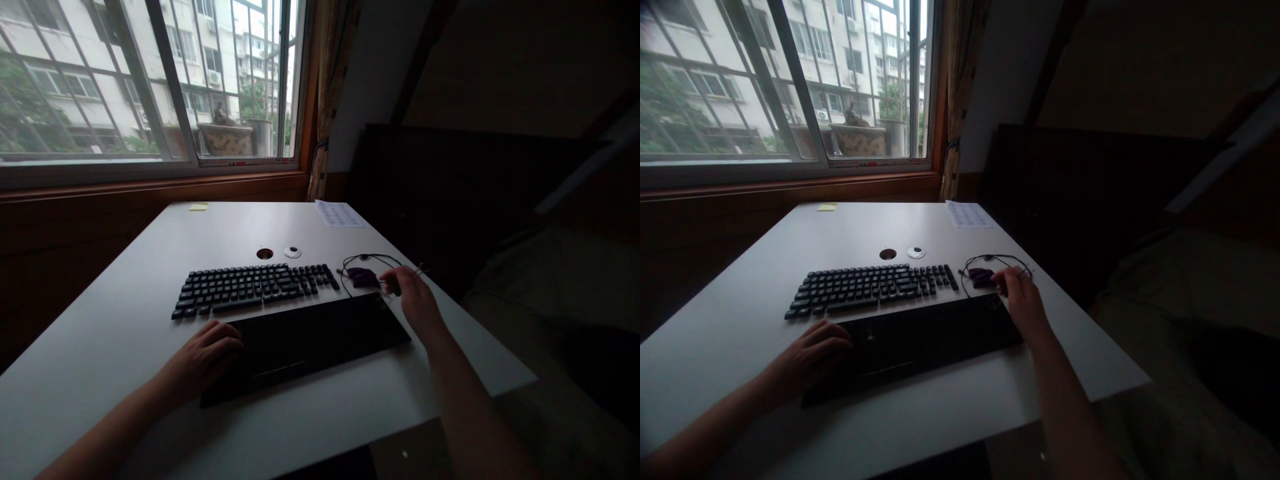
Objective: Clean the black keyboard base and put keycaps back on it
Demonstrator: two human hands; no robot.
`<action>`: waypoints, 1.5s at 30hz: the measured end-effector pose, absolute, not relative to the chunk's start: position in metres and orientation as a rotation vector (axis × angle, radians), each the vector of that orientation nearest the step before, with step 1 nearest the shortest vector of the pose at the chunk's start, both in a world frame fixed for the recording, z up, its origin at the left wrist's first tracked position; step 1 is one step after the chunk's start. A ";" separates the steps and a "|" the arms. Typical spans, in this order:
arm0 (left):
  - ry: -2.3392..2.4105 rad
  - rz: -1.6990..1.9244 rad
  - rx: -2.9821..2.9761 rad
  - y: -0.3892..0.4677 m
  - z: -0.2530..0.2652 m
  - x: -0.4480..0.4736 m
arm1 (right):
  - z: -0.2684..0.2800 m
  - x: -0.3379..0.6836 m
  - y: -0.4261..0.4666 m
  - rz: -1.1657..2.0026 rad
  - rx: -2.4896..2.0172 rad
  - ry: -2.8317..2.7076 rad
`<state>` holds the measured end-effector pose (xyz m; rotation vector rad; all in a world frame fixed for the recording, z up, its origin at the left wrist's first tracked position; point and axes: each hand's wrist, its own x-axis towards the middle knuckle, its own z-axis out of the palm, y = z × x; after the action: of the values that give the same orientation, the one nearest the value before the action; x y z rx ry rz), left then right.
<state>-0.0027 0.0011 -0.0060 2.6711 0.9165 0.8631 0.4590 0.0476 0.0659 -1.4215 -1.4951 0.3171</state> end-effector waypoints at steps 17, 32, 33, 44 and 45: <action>0.942 0.860 2.675 0.002 -0.008 -0.004 | 0.037 0.491 -0.022 0.305 -1.886 -1.735; 0.938 0.835 2.669 0.004 -0.011 -0.005 | 0.013 0.486 -0.008 0.646 -1.741 -1.320; 0.931 0.833 2.669 0.004 -0.011 -0.006 | 0.013 0.485 -0.008 0.634 -1.747 -1.327; 0.912 0.863 2.682 0.003 -0.010 -0.005 | 0.021 0.470 -0.015 0.149 -1.903 -1.817; 0.907 0.859 2.695 0.004 -0.010 -0.006 | 0.022 0.474 -0.014 0.192 -1.908 -1.824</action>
<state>-0.0055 0.0035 -0.0101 2.6955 0.9068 0.8591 0.4740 -0.0142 0.0221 -1.9081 -1.8235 0.1921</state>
